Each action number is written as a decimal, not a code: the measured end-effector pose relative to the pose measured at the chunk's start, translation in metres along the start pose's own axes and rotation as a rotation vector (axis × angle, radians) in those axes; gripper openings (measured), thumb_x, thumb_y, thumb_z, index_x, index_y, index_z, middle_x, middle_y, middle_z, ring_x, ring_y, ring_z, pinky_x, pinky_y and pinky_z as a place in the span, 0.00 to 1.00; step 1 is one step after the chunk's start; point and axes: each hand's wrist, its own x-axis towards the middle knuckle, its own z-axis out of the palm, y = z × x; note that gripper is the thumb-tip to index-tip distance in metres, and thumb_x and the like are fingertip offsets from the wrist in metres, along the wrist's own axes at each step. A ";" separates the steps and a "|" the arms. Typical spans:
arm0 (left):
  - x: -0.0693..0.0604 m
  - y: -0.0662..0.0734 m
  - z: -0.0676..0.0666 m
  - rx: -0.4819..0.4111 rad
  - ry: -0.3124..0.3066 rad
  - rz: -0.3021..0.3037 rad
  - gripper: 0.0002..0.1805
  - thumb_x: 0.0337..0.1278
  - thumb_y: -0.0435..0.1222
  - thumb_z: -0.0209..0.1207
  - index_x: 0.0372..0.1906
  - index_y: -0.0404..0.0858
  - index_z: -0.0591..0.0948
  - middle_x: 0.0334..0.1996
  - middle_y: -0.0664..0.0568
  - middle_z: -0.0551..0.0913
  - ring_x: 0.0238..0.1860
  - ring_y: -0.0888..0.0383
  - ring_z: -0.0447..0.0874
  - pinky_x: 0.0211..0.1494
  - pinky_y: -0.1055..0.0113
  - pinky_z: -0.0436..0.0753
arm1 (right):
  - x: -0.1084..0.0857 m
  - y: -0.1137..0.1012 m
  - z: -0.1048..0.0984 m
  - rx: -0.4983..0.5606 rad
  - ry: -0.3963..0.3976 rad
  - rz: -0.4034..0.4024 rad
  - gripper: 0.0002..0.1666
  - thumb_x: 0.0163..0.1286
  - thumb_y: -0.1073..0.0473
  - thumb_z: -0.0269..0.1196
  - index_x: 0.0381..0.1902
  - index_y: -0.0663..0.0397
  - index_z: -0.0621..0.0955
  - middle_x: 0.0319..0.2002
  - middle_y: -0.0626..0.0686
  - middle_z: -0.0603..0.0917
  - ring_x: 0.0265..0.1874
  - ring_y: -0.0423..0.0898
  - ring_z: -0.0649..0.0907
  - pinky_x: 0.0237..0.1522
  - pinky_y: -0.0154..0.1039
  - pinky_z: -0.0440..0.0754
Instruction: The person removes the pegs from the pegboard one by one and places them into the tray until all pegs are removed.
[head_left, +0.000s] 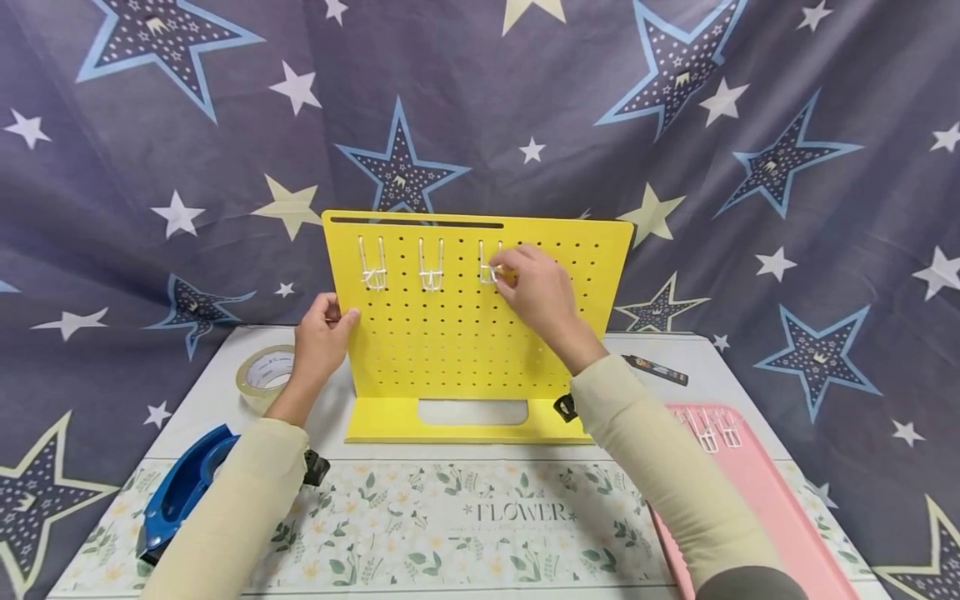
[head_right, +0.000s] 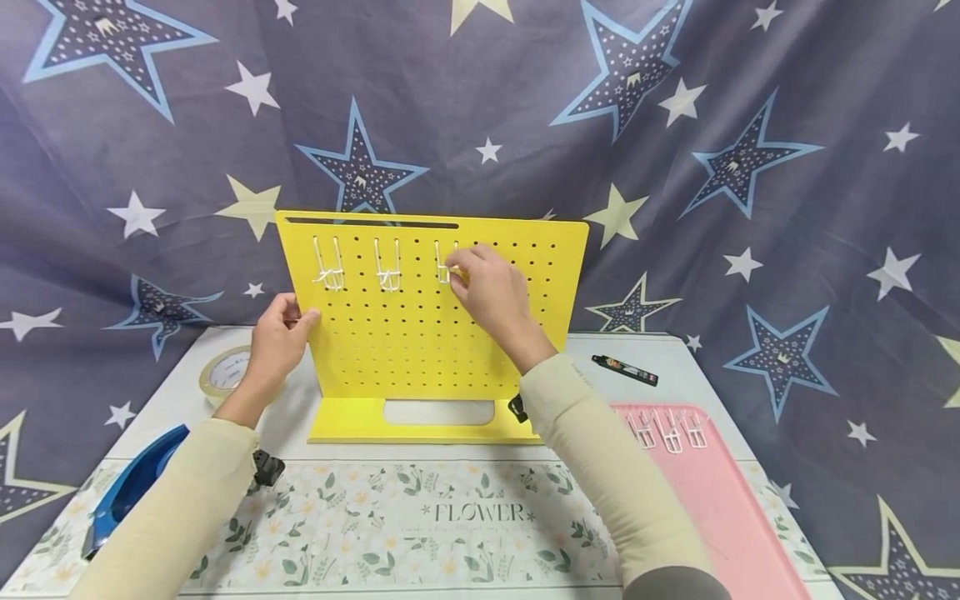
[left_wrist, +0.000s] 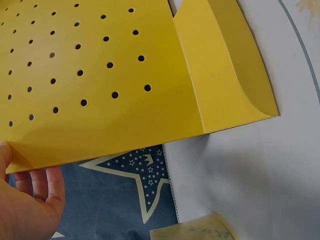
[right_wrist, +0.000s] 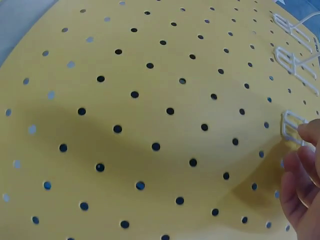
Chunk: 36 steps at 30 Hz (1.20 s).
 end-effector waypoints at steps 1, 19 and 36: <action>0.000 0.000 0.000 0.002 -0.001 0.000 0.15 0.72 0.40 0.59 0.55 0.35 0.75 0.43 0.41 0.81 0.43 0.51 0.79 0.44 0.70 0.75 | 0.000 -0.001 0.001 -0.004 -0.001 0.009 0.08 0.68 0.56 0.70 0.45 0.45 0.88 0.41 0.48 0.87 0.35 0.44 0.85 0.31 0.38 0.82; 0.000 -0.001 0.002 0.004 0.012 -0.001 0.15 0.72 0.39 0.60 0.54 0.35 0.76 0.42 0.42 0.81 0.42 0.52 0.78 0.45 0.67 0.75 | 0.001 -0.005 0.007 -0.013 0.071 0.030 0.04 0.69 0.57 0.68 0.41 0.44 0.89 0.38 0.48 0.87 0.31 0.45 0.83 0.27 0.39 0.78; 0.001 0.000 0.001 0.007 -0.004 0.001 0.14 0.72 0.40 0.59 0.54 0.35 0.75 0.42 0.43 0.80 0.44 0.50 0.80 0.47 0.64 0.75 | -0.004 -0.004 -0.006 0.015 0.143 -0.058 0.03 0.68 0.57 0.69 0.38 0.46 0.89 0.37 0.49 0.88 0.30 0.45 0.85 0.31 0.39 0.81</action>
